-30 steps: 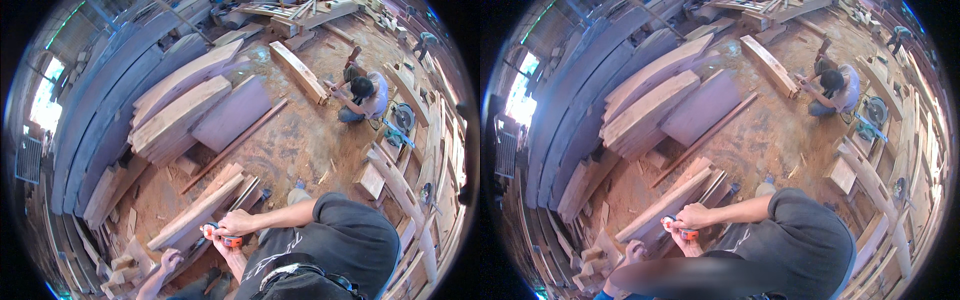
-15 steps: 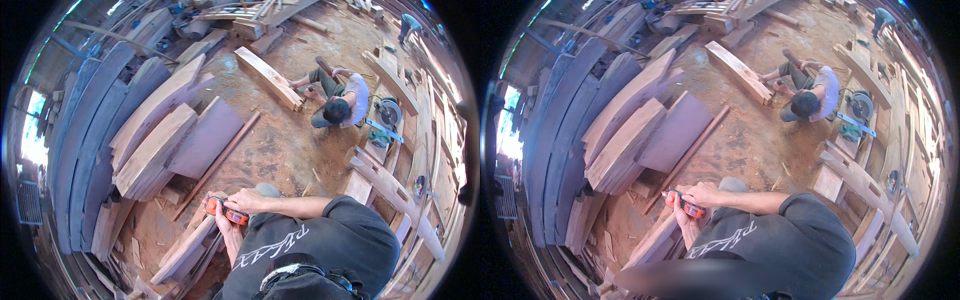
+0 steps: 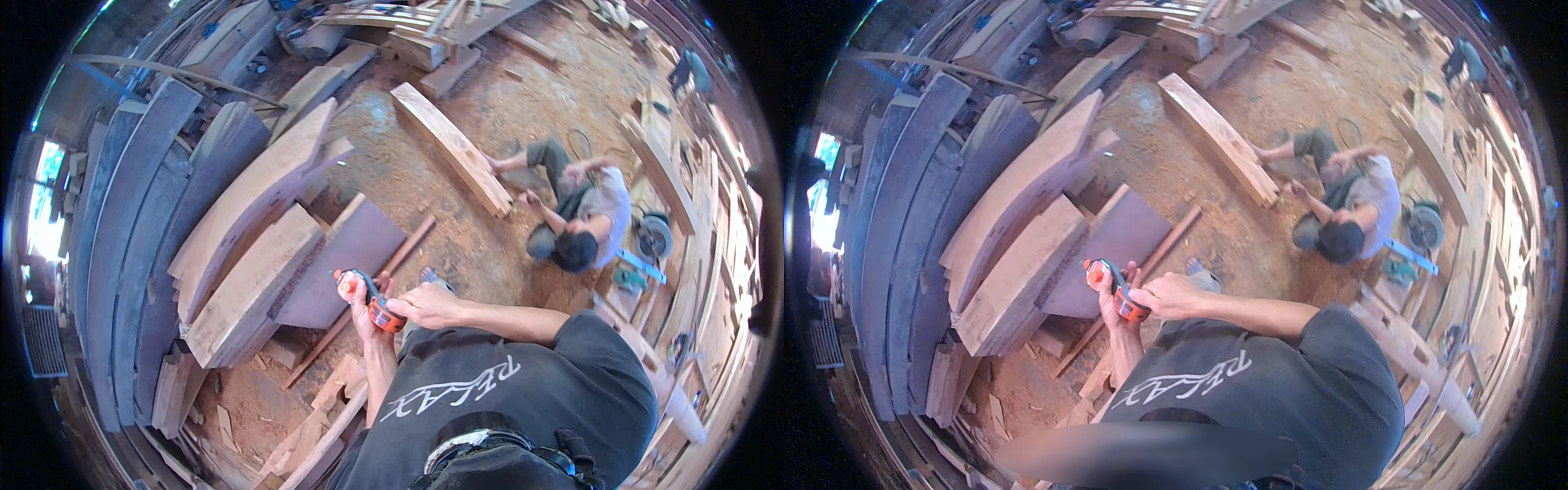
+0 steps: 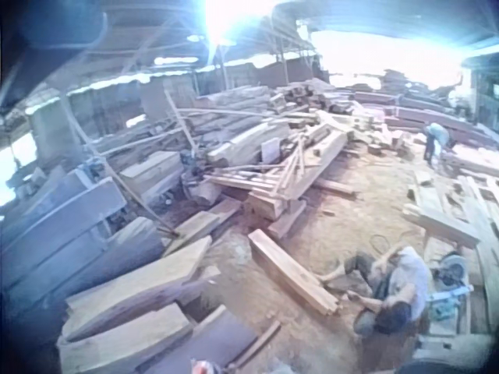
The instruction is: The person measures and positions curved wooden planks against a large wooden structure using a tape measure and metal guides. They align the planks with a coworker's assistance and adjust the fit repeatedly.
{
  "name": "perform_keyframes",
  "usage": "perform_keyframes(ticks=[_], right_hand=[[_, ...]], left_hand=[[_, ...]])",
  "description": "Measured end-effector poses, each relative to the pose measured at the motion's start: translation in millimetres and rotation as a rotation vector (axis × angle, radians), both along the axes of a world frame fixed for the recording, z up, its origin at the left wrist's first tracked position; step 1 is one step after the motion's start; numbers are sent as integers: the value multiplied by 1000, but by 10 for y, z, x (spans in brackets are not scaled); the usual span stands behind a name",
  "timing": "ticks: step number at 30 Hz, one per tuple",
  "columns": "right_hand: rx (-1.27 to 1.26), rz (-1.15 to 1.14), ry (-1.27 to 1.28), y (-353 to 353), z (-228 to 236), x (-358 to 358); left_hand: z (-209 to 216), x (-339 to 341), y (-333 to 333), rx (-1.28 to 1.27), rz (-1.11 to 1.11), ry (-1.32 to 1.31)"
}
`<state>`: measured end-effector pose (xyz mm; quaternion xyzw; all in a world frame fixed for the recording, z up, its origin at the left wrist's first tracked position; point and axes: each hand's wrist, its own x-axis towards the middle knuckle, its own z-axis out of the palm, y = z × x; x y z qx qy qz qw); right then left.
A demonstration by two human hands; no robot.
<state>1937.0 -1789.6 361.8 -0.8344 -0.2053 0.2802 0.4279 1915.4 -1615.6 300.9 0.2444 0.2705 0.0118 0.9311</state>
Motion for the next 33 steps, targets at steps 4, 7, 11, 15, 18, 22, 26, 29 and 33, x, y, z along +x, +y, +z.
perform_keyframes(ticks=[4,7,11,15,18,22,26,29,33], right_hand=[[29,60,78,-88,338,1114],[9,-128,-39,-93,433,1810],[290,-364,77,-155,291,2892],[347,-432,-32,-187,-43,4087],[324,-324,-260,-279,-260,5161],[205,-193,-368,-454,-294,6799],[161,-120,-319,-578,-128,8060],[132,-28,-284,-434,-9,8971],[139,56,-322,-105,11,10124]], left_hand=[[271,1086,-17,73,-63,22],[450,1730,-109,284,-121,43],[481,2602,-259,270,-215,83],[244,3718,-342,217,-329,5],[43,4787,-447,347,-367,-21],[-5,6361,-628,501,-391,-40],[111,7537,-633,543,-550,-15],[141,8286,-616,513,-507,37],[-7,9375,-421,348,-347,34]])
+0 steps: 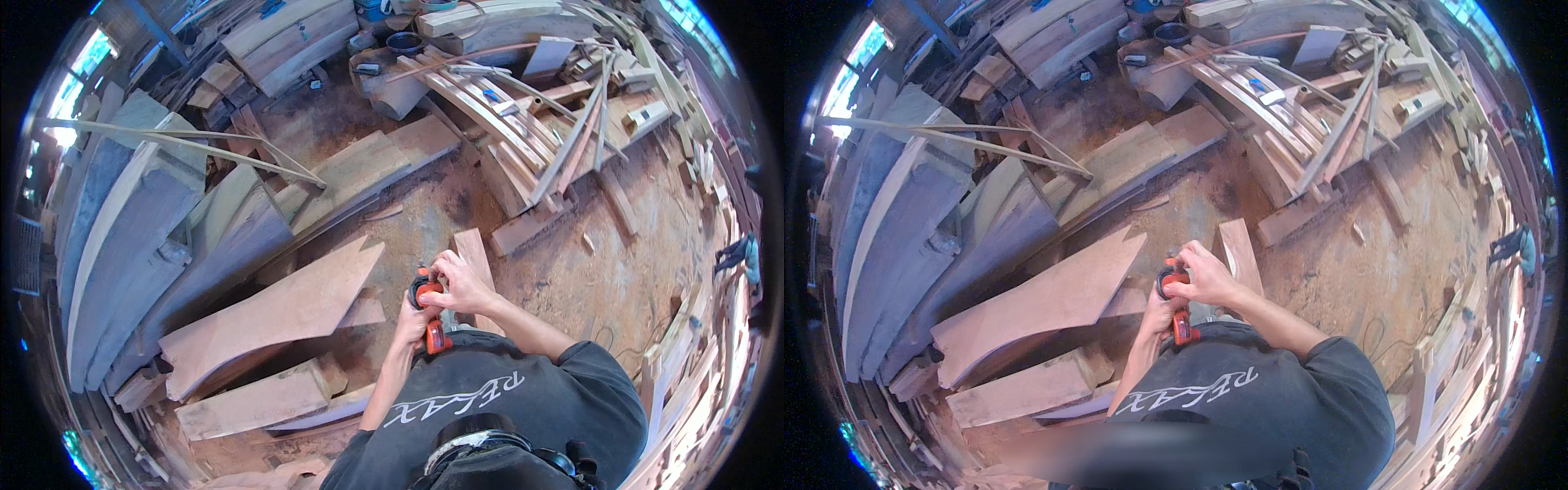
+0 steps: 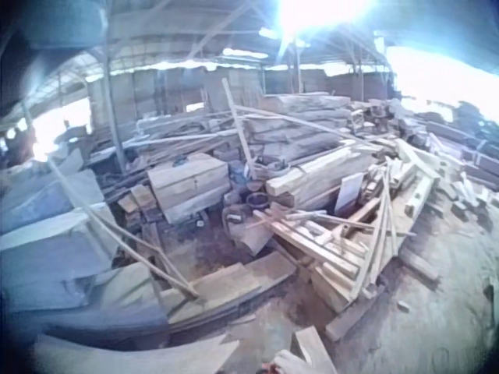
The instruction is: The person measures and positions curved wooden planks against a large wooden structure using a tape measure and metal guides. They align the planks with a coworker's assistance and adjust the fit repeatedly.
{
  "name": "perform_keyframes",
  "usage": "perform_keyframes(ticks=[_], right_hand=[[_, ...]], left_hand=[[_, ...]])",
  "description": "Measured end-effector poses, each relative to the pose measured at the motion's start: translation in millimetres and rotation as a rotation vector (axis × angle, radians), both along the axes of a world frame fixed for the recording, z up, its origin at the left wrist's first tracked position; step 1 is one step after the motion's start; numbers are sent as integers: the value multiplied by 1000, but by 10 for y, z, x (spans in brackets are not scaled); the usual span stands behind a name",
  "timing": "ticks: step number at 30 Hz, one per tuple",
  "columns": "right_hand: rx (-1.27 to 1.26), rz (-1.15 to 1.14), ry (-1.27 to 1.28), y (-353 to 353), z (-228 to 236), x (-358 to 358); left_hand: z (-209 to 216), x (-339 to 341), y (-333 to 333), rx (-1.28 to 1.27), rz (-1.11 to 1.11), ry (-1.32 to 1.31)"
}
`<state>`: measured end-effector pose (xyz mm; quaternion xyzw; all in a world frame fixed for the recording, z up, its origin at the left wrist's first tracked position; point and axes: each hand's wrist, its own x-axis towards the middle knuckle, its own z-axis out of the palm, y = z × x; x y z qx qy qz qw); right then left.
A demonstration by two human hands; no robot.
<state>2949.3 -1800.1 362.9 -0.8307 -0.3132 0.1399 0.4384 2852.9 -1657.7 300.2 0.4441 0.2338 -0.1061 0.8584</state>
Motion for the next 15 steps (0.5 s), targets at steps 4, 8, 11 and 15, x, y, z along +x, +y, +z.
perform_keyframes(ticks=[4,8,11,15], right_hand=[[-15,37,-6,410,-168,1263],[98,138,-185,801,-280,2744],[101,219,-190,1067,-7,3725],[158,277,-81,1284,384,4634]], left_hand=[[-362,1319,403,-37,158,-233],[-694,2746,1091,-284,23,-308],[-658,3751,1432,-400,-9,-354],[-364,4632,1663,-587,-23,-259]])
